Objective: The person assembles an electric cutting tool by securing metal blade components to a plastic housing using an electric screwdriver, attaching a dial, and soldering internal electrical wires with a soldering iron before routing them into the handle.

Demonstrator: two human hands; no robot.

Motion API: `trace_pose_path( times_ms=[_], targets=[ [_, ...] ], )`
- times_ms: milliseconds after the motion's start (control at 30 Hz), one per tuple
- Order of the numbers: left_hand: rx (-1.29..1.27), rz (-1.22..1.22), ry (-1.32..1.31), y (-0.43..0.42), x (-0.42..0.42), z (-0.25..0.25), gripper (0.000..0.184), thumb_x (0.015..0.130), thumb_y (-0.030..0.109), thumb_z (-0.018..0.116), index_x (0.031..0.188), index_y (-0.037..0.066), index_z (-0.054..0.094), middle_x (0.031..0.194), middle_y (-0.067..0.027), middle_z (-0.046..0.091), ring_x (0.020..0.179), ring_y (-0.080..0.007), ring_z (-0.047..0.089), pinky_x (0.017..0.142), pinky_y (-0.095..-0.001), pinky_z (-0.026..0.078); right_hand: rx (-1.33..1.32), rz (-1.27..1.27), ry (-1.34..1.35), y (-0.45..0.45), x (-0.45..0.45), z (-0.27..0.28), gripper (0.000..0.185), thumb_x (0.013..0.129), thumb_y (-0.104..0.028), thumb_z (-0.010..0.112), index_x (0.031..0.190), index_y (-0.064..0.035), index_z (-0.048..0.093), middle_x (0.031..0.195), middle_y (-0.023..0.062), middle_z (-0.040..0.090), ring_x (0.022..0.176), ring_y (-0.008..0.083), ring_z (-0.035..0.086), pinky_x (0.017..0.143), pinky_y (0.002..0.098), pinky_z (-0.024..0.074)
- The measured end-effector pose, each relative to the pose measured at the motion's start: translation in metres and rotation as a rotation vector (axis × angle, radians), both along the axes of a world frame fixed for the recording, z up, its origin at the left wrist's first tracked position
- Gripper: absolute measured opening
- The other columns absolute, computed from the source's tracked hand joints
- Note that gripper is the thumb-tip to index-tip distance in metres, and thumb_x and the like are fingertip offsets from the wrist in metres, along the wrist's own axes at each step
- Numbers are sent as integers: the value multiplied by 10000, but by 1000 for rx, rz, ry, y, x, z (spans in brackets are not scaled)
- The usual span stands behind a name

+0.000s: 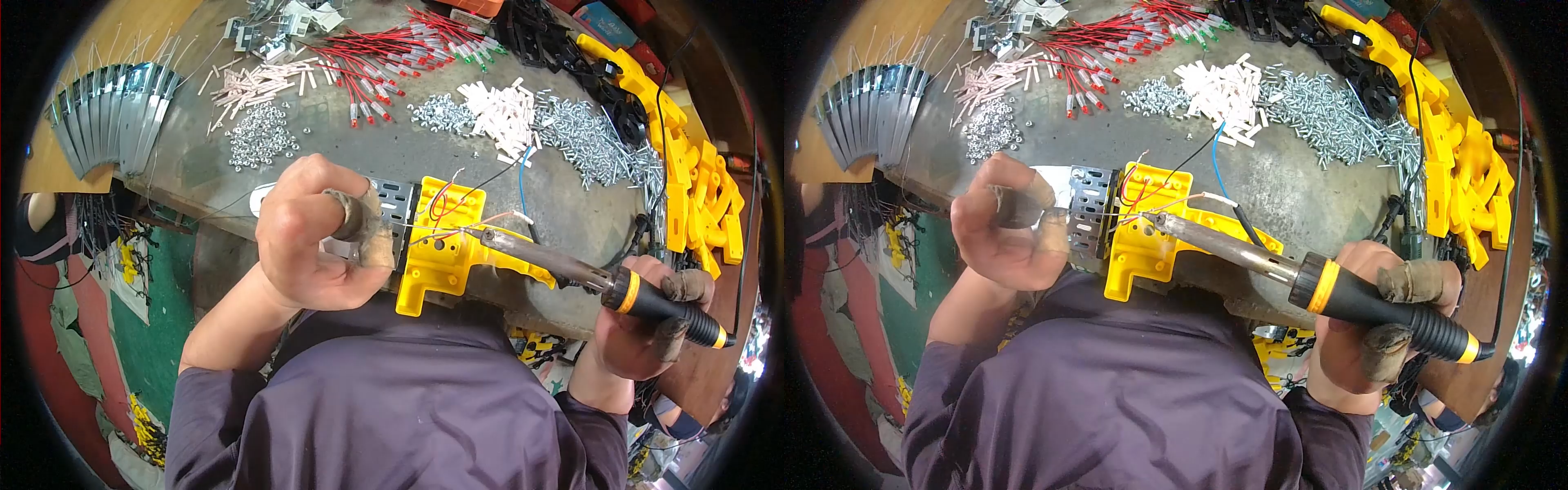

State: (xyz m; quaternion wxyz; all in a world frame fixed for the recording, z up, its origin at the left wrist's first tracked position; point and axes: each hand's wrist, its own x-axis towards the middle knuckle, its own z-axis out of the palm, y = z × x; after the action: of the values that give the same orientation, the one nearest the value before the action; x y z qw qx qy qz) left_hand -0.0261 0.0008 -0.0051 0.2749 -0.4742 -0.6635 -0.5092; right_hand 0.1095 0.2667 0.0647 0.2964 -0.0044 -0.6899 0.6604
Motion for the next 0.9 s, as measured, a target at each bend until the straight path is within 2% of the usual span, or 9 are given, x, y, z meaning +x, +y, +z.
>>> trace_pose_path(
  times_ms=[100,167,300,367,600,700,767,900],
  targets=[
    [-47,49,-49,2,2,2,527,555,5,714,964,58,385,663,-70,470,583,-271,533,479,-360,370,-3,99,27,-1,-3,1,388,813,-393,645,991,-93,475,621,7,449,532,121,412,561,281,323],
    [-28,45,-16,3,1,3,501,555,4,711,939,58,394,702,-94,506,571,-268,518,479,-361,370,-25,32,88,-6,-9,5,327,828,-314,717,909,-96,488,542,18,509,498,142,493,505,275,408],
    [-28,54,-33,4,2,4,476,555,-3,703,921,56,403,754,-127,549,558,-263,501,479,-359,369,-23,29,94,-2,-7,5,337,829,-329,713,912,-94,487,531,14,503,486,143,487,496,277,405],
    [9,22,-83,5,1,1,461,557,-9,697,910,53,408,785,-150,574,549,-259,483,484,-352,369,20,57,67,2,-3,0,366,829,-391,638,983,-100,478,611,8,446,511,119,404,546,272,333],
    [-29,7,-89,7,1,3,442,568,-11,692,902,52,410,782,-148,577,545,-255,475,493,-342,367,-37,153,53,8,1,-2,357,821,-377,652,994,-108,493,668,21,488,554,127,447,582,279,370],
    [-33,-8,-91,5,1,4,445,568,-22,687,906,48,406,778,-147,577,546,-254,485,485,-344,374,-4,156,63,10,2,1,378,814,-379,660,1030,-112,502,746,23,532,617,133,483,619,284,382],
    [-73,59,-65,3,2,7,463,559,-26,691,912,44,400,762,-140,566,549,-260,506,474,-349,379,-95,189,93,12,3,0,394,802,-376,665,1055,-117,511,806,16,556,665,137,498,643,287,382],
    [-15,46,-19,5,-2,4,456,588,-58,669,951,30,408,746,-133,553,561,-237,531,474,-326,403,-126,114,126,10,5,-5,376,807,-371,655,1050,-119,517,797,12,553,646,129,492,636,277,373]
  ],
)
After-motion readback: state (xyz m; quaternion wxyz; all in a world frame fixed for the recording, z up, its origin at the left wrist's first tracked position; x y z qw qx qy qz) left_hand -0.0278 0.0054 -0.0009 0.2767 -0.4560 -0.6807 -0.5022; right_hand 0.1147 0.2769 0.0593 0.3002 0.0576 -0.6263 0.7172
